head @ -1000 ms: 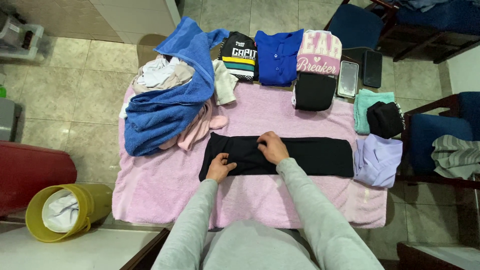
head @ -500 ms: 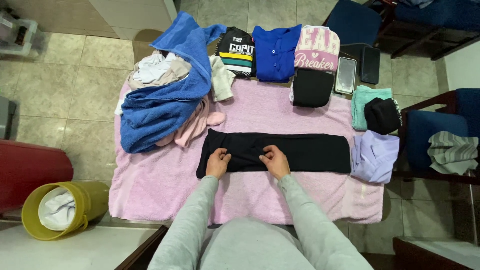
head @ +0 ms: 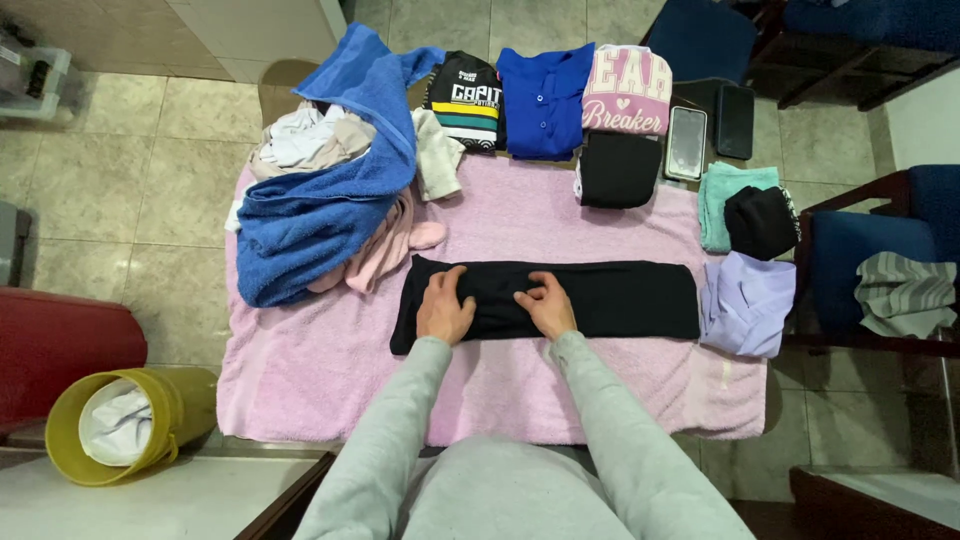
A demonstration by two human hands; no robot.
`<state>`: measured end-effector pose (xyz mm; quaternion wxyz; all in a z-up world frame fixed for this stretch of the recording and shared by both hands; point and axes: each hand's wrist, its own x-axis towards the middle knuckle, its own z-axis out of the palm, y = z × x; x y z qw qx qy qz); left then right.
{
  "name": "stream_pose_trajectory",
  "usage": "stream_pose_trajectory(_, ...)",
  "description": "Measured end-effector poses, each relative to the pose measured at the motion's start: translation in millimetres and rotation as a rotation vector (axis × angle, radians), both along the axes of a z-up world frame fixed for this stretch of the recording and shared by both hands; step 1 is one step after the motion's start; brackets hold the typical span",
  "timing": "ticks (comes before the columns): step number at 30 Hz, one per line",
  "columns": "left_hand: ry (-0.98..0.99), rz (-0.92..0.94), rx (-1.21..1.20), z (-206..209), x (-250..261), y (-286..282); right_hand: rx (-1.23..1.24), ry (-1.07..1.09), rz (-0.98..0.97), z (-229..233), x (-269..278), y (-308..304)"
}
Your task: The person folds a black t-shirt and a beige t-shirt on a pink towel-covered table. They smooth the fabric, fold the sleeves and sides, then roll each shirt into a compact bundle and place it on a growing stack of folded clothes.
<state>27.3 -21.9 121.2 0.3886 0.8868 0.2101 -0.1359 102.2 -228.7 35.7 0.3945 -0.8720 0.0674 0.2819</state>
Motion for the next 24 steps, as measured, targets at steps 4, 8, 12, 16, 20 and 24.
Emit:
stream_pose_trajectory(4,0.070,-0.062,0.085,-46.0,19.1,3.8,0.035,-0.062,0.053,10.4,5.2,10.9)
stream_pose_trajectory(8,-0.017,0.006,0.100,-57.7,28.4,10.2,0.013,-0.141,0.036,-11.7,12.9,9.3)
stream_pose_trajectory(12,-0.073,0.121,0.065,-76.9,26.2,12.3,-0.006,-0.148,-0.075,-1.3,8.8,12.9)
stream_pose_trajectory(16,-0.318,0.150,0.172,-87.4,12.5,-6.6,0.058,-0.165,-0.103,0.7,0.3,17.9)
stream_pose_trajectory(20,-0.645,-0.271,0.393,-94.8,-0.7,-32.7,0.031,-0.456,0.042,14.2,-24.3,22.5)
stream_pose_trajectory(24,-0.361,-0.471,0.431,-75.8,-9.7,-27.1,-0.035,-0.499,0.274,40.3,-43.1,21.6)
